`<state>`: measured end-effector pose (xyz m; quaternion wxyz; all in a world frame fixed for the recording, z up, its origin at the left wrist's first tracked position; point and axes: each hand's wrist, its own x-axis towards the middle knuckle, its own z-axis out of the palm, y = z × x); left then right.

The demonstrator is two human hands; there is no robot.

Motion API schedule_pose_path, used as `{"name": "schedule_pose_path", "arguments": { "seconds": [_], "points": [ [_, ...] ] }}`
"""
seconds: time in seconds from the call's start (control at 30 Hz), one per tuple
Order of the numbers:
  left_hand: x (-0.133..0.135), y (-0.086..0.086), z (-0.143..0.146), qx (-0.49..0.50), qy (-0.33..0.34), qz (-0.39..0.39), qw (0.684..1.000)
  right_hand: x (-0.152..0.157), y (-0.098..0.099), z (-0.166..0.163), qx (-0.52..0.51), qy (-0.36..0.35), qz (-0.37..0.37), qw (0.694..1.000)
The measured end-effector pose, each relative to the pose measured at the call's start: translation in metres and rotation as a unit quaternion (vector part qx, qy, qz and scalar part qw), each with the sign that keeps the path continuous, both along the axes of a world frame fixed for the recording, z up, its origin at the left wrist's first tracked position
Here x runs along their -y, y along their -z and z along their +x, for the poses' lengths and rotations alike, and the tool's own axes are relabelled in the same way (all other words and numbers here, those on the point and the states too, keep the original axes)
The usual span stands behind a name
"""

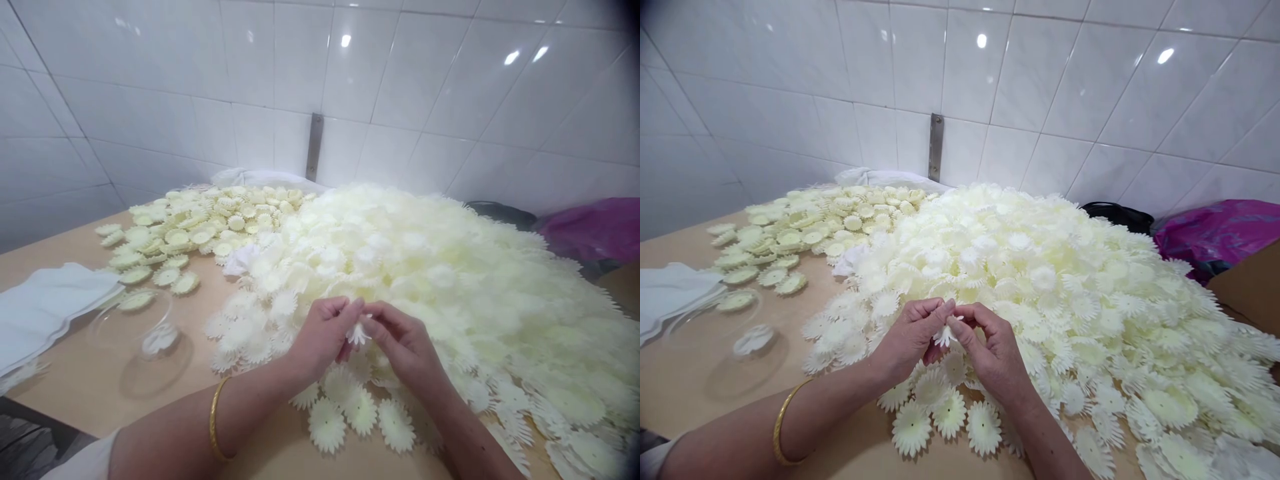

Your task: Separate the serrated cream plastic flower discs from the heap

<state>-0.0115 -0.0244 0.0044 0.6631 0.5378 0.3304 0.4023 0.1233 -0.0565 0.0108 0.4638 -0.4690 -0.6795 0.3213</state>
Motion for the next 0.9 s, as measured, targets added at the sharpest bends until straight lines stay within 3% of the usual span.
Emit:
{"name": "schedule_pose_path", "arguments": {
  "seconds": [0.1, 0.33, 0.47, 0.57, 0.9],
  "points": [
    [-0.0013, -0.0002, 0.0, 0.012, -0.001, -0.029, 1.0, -0.0003, 0.001, 0.0003, 0.006, 0.005, -0.002, 1.0],
    [-0.0017, -0.0008, 0.0004, 0.052, 0.058, -0.064, 0.995, -0.0022, 0.0, 0.0064, -0.004, 0.111, 0.004, 0.994],
    [-0.003, 0.0024, -0.0002, 0.035, -0.023, -0.028, 0.999, -0.0006, -0.0018, 0.0041, -0.009, 0.088, -0.007, 0.996],
    [-0.0036, 0.0035, -0.0003, 0.035, -0.046, 0.003, 0.998, 0.0017, -0.002, -0.0003, 0.038, 0.046, -0.03, 0.998],
    [-0.0054, 0.005, -0.0008, 0.008, 0.035, -0.029, 0.999, 0.0002, -0.0009, 0.0054, 0.028, 0.08, -0.023, 0.996]
  ]
}}
